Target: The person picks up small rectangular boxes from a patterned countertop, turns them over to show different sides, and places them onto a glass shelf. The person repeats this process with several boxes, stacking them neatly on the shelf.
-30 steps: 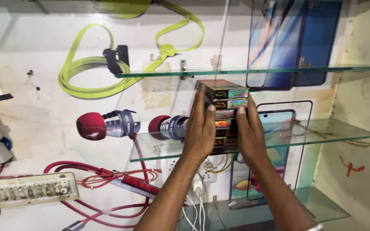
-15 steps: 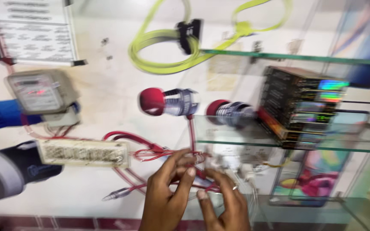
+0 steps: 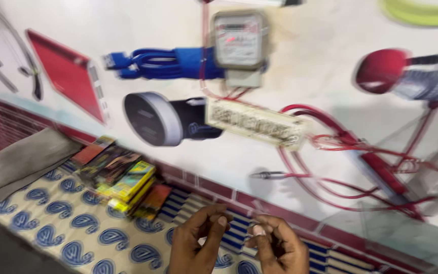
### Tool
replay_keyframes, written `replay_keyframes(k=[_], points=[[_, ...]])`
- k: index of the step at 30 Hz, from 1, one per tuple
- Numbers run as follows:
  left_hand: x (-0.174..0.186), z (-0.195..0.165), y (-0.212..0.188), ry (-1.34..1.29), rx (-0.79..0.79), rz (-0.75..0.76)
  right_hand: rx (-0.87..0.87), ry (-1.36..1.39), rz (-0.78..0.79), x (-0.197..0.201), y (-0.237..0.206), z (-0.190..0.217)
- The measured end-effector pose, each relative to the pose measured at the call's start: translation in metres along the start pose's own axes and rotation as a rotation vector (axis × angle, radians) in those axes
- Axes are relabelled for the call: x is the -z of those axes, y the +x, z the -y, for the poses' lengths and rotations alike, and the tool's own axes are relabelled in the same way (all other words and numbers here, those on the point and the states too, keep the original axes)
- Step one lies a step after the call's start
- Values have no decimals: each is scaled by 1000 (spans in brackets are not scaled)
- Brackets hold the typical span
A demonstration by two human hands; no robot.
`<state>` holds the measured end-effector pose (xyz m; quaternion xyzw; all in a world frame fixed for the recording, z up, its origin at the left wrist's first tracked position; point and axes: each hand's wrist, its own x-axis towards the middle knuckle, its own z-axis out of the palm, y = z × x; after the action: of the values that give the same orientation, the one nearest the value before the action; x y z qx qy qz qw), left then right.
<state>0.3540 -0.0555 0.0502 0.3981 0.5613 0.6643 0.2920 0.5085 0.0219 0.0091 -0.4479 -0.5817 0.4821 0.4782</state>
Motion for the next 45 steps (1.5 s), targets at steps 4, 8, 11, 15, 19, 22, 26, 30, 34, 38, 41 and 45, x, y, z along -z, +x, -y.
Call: replay_keyframes(k=[4, 8, 11, 15, 19, 22, 26, 30, 34, 38, 41, 45], points=[[54, 12, -5, 9, 28, -85, -44, 80, 66, -53, -14, -1], [99, 9, -4, 74, 27, -119, -19, -27, 86, -98, -23, 9], [124, 4, 5, 108, 29, -151, 29, 10, 104, -127, -22, 20], [151, 4, 23, 100, -43, -153, 156, -20, 153, -152, -11, 30], [171, 5, 53, 81, -108, -158, 243, 45, 182, -184, 4, 34], [183, 7, 74, 93, -95, -145, 229, 20, 191, -211, 18, 34], [197, 14, 110, 105, -83, -105, 288, 73, 219, -243, 37, 29], [202, 24, 133, 119, -126, -71, 305, 119, 222, -268, 56, 21], [210, 37, 148, 81, 6, -34, 295, 135, 204, -283, 66, 10], [214, 52, 161, 45, 31, 0, 208, 101, 165, -291, 71, -1], [216, 63, 172, -21, 29, 8, 138, 100, 134, -301, 74, -8], [222, 67, 185, 59, 48, 67, 165, 32, 88, -315, 76, -11]])
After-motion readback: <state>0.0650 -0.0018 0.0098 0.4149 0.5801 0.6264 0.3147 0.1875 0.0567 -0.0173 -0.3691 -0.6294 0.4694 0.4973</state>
